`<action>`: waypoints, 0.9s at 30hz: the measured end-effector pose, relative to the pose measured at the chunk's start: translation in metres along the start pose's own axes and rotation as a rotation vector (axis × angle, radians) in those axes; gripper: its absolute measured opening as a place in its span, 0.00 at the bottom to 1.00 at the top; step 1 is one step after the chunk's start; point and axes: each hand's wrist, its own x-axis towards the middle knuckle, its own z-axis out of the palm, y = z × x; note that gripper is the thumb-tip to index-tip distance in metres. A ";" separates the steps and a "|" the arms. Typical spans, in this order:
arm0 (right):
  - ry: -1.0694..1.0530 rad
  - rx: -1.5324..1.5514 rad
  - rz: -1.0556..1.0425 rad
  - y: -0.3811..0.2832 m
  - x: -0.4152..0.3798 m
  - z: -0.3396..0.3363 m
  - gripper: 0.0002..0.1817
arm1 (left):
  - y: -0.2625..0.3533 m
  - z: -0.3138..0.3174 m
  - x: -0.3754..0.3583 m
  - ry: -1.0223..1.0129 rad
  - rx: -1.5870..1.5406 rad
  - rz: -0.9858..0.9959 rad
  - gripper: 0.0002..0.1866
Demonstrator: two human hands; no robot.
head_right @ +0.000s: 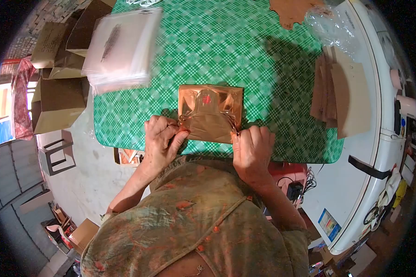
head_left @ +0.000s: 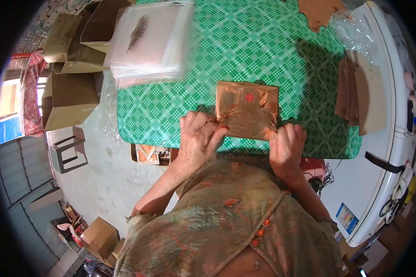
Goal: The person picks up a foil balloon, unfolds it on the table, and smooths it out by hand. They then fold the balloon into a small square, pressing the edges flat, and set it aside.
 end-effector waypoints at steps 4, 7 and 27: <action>0.001 -0.044 0.004 -0.003 0.005 0.001 0.10 | 0.004 0.001 0.002 -0.015 0.051 -0.020 0.07; 0.014 -0.070 -0.019 -0.004 0.008 0.002 0.11 | 0.003 0.003 0.002 0.008 0.067 0.017 0.06; -0.010 -0.199 -0.024 -0.008 0.012 0.006 0.13 | 0.002 0.011 0.001 0.054 0.105 0.004 0.11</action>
